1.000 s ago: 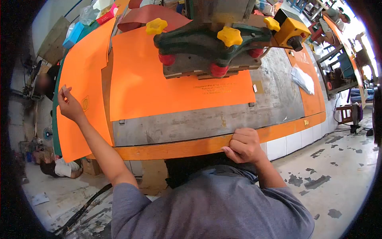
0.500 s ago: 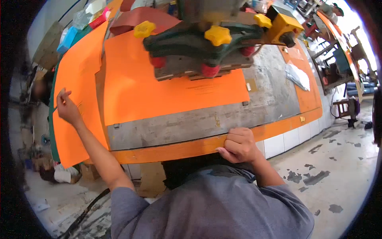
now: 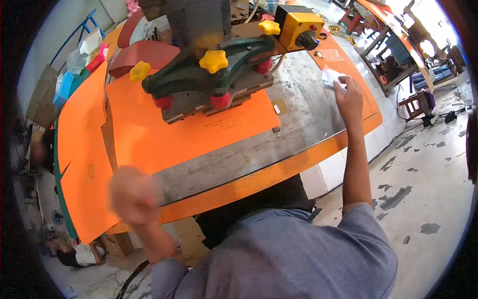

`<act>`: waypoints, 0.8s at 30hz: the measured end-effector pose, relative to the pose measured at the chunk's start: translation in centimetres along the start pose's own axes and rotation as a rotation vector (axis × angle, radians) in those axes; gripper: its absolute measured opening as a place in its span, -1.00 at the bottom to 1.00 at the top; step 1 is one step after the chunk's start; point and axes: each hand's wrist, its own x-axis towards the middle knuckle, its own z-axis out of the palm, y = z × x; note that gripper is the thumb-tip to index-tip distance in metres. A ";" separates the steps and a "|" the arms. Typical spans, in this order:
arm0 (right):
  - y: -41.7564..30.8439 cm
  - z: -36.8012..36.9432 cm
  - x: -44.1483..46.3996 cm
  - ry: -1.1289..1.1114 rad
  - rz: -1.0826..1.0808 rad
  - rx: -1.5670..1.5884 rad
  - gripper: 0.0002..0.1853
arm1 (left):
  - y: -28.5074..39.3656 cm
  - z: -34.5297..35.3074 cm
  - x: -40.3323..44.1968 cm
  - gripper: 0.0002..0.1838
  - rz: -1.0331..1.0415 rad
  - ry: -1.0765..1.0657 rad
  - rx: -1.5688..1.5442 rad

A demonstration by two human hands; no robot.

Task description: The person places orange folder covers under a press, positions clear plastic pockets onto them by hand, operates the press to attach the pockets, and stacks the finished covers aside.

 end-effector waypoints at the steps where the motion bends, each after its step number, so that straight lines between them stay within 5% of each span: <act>1: 1.4 1.1 0.5 0.003 -0.005 0.007 -0.69 | 3.6 2.5 1.8 -0.81 -0.074 -0.221 0.024; 4: 3.6 2.5 1.3 -0.086 0.033 -0.106 -0.58 | 7.1 7.8 1.8 -0.55 -0.209 -0.558 -0.031; 15: 4.1 1.8 3.3 -0.184 0.063 -0.052 -0.80 | 8.2 14.1 -0.6 -0.48 -0.386 -0.663 0.085; 24: 8.9 7.6 10.6 -0.159 -0.003 0.053 -0.69 | 8.6 14.4 -0.7 -0.48 -0.381 -0.647 0.116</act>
